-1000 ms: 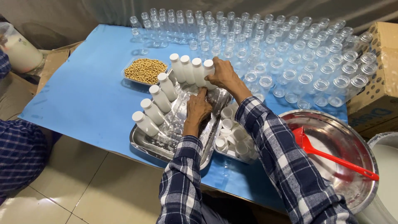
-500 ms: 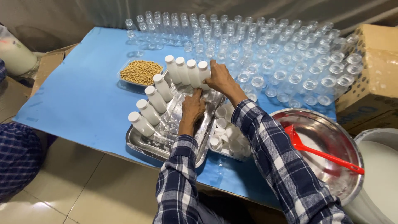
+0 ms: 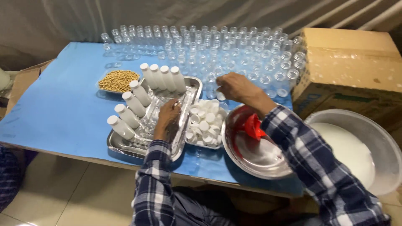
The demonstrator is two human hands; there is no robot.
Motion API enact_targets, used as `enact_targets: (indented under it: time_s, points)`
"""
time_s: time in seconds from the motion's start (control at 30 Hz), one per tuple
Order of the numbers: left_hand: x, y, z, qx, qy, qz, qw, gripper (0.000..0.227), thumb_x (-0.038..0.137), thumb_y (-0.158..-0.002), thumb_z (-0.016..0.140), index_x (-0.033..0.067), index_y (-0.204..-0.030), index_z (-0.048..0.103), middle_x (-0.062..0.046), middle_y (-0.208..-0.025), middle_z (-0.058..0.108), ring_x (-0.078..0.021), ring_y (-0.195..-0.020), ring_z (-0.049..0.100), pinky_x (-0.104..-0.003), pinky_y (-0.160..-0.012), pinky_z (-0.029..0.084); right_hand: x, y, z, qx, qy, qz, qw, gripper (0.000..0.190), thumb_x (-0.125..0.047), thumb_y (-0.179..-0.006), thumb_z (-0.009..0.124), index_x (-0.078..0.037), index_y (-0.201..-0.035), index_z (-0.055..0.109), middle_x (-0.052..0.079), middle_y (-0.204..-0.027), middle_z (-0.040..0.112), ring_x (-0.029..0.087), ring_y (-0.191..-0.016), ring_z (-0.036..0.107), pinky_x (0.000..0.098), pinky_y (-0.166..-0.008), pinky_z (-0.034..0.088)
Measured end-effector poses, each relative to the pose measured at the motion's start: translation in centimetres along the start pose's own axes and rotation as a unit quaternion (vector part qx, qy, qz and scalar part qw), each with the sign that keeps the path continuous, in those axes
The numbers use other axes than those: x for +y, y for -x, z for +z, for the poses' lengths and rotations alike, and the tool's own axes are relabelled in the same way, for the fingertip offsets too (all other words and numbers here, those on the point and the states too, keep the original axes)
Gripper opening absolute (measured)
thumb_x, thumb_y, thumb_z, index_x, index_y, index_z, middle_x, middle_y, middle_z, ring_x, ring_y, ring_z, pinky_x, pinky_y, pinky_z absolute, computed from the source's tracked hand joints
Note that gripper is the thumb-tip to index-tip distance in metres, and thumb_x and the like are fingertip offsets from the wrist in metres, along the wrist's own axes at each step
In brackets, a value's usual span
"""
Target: The person scoops a white liquid from a large container using a red ladle and pours it into a small bottle through a red funnel. After filling the bottle, they place a white cap on it and set it aside on a tray.
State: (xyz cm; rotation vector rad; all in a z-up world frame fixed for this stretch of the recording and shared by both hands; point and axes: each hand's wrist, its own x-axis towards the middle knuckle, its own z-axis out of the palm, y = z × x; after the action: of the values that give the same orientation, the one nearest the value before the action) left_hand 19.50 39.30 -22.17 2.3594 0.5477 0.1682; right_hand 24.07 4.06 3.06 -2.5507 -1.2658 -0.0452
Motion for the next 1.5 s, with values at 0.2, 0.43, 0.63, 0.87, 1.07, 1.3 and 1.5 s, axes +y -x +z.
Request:
enact_targets:
  time_s: [0.2, 0.43, 0.63, 0.87, 1.07, 1.3, 1.5]
  points:
    - [6.0, 7.5, -5.7, -0.001, 0.036, 0.032, 0.999, 0.037, 0.039, -0.090, 0.067, 0.0222, -0.123, 0.074, -0.016, -0.123, 0.072, -0.0398, -0.111, 0.069, -0.053, -0.100, 0.053, 4.4, 7.9, -4.0, -0.027, 0.027, 0.063, 0.997, 0.023, -0.026, -0.100, 0.057, -0.007, -0.109, 0.068, 0.028, -0.090, 0.074, 0.052, -0.093, 0.071, 0.0645, -0.080, 0.057]
    - [16.2, 15.1, -8.5, 0.042, 0.187, 0.112, 0.975, 0.033, 0.024, -0.095, 0.069, 0.0053, -0.121, 0.073, -0.022, -0.120, 0.072, -0.0407, -0.109, 0.069, -0.048, -0.089, 0.058, 7.3, 16.6, -5.3, -0.003, 0.043, 0.126, 0.991, 0.026, -0.039, -0.099, 0.057, -0.016, -0.107, 0.067, 0.020, -0.091, 0.075, 0.044, -0.094, 0.072, 0.0621, -0.076, 0.057]
    - [25.6, 21.9, -8.5, 0.037, 0.235, 0.196, 0.951, 0.021, 0.018, -0.099, 0.069, 0.0073, -0.116, 0.075, -0.018, -0.112, 0.076, -0.0343, -0.104, 0.073, -0.043, -0.087, 0.059, 7.4, 20.7, -4.7, 0.006, 0.062, 0.171, 0.983, 0.029, -0.048, -0.098, 0.057, -0.024, -0.102, 0.071, 0.015, -0.088, 0.076, 0.039, -0.093, 0.074, 0.0537, -0.077, 0.061]
    - [30.0, 23.2, -3.2, -0.006, 0.258, 0.280, 0.925, 0.018, 0.018, -0.098, 0.070, 0.0121, -0.112, 0.077, -0.011, -0.096, 0.078, -0.0251, -0.091, 0.075, -0.039, -0.081, 0.060, 10.0, 20.6, -1.2, 0.056, 0.082, 0.187, 0.977, 0.026, -0.041, -0.094, 0.059, -0.026, -0.112, 0.069, 0.009, -0.100, 0.076, 0.037, -0.091, 0.076, 0.0515, -0.077, 0.063]
    - [30.7, 17.8, 3.4, -0.012, 0.196, 0.337, 0.921, 0.022, 0.020, -0.095, 0.069, 0.0145, -0.116, 0.073, -0.015, -0.098, 0.078, -0.0374, -0.092, 0.074, -0.047, -0.081, 0.058, 12.2, 15.7, 1.7, 0.118, 0.064, 0.168, 0.977, 0.034, -0.036, -0.095, 0.061, -0.022, -0.126, 0.064, 0.010, -0.114, 0.069, 0.041, -0.093, 0.075, 0.0558, -0.077, 0.063]
    - [31.1, 12.8, 7.9, -0.021, 0.123, 0.368, 0.921, 0.029, 0.014, -0.096, 0.061, 0.0111, -0.124, 0.062, -0.022, -0.109, 0.076, -0.0471, -0.101, 0.071, -0.058, -0.091, 0.055, 11.2, 10.6, 0.4, 0.132, 0.010, 0.179, 0.975, 0.052, -0.025, -0.093, 0.069, -0.019, -0.141, 0.049, 0.010, -0.141, 0.051, 0.049, -0.098, 0.072, 0.0629, -0.087, 0.060]
    - [30.0, 11.8, 10.0, -0.037, 0.135, 0.371, 0.918, 0.036, 0.014, -0.094, 0.057, 0.0154, -0.130, 0.058, -0.020, -0.117, 0.074, -0.0470, -0.109, 0.068, -0.058, -0.095, 0.054, 13.3, 8.1, 2.6, 0.114, 0.013, 0.174, 0.978, 0.049, -0.024, -0.094, 0.067, -0.016, -0.139, 0.049, 0.013, -0.136, 0.053, 0.052, -0.096, 0.072, 0.0627, -0.086, 0.060]
